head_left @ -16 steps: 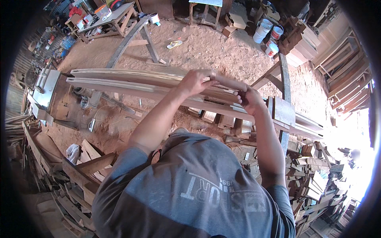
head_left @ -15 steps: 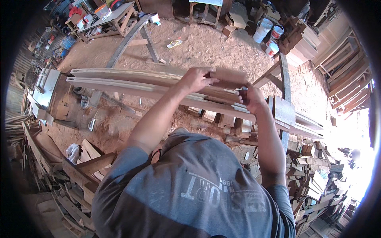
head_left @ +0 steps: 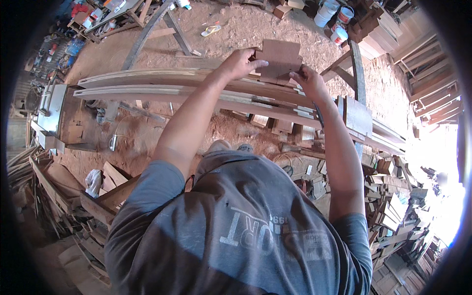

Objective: The person uses a handheld circular saw to cut several small wooden pieces on a workbench. They position each piece, cut it, and then set it aside. The person also briefly uses a metal file to smooth the edges of a cut piece.

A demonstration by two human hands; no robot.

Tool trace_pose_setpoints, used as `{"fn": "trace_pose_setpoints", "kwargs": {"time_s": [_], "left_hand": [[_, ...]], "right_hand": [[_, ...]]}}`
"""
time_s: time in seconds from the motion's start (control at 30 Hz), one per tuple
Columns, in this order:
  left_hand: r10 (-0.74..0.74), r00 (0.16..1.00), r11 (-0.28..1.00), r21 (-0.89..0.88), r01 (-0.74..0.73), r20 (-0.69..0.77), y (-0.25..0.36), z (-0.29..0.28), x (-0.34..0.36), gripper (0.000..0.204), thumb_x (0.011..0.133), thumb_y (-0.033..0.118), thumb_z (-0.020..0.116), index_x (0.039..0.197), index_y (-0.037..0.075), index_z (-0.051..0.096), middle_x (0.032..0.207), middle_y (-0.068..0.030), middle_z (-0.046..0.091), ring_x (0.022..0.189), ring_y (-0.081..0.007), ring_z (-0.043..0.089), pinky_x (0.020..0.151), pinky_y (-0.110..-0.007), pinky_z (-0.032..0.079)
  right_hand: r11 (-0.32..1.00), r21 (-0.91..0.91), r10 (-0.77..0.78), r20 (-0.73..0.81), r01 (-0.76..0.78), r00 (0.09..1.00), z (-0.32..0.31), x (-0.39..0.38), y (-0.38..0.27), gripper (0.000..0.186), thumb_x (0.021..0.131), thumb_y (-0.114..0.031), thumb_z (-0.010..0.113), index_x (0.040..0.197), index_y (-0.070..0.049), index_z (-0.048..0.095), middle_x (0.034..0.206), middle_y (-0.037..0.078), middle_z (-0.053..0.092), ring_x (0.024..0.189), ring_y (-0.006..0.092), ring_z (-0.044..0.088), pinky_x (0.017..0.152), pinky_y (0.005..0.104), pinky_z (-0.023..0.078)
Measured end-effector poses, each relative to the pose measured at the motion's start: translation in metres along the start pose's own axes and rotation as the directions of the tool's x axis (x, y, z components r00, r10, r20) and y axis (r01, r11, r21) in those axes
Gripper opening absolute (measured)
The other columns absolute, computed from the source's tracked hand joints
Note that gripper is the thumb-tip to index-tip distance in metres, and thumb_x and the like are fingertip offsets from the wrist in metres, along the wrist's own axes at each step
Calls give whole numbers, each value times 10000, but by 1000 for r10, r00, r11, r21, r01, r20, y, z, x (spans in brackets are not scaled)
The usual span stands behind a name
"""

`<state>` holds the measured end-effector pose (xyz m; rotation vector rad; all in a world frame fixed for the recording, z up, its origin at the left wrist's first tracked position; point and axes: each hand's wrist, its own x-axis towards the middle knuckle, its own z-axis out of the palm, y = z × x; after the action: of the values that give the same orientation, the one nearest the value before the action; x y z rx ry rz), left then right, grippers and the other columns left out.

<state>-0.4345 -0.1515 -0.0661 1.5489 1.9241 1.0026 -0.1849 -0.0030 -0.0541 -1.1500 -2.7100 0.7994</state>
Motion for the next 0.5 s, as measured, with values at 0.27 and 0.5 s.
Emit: {"fn": "trace_pose_setpoints", "kwargs": {"time_s": [0.27, 0.5], "left_hand": [[149, 989, 987, 60, -150, 18, -21, 9, 3, 537, 953, 487, 756, 1250, 41, 724, 1096, -191, 777, 1016, -319, 749, 908, -424, 575], [234, 972, 963, 142, -230, -13, -34, 18, -8, 490, 962, 475, 746, 1177, 35, 762, 1135, -176, 774, 1007, -336, 744, 887, -404, 577]], "right_hand": [[995, 82, -57, -49, 60, 997, 14, -4, 19, 479, 967, -415, 744, 1214, -10, 680, 1103, 228, 748, 1085, 410, 709, 912, 495, 541], [986, 12, -163, -101, 165, 981, 30, -5, 28, 466, 950, -373, 769, 1242, -20, 686, 1082, 221, 757, 1067, 416, 719, 899, 493, 565]]}}
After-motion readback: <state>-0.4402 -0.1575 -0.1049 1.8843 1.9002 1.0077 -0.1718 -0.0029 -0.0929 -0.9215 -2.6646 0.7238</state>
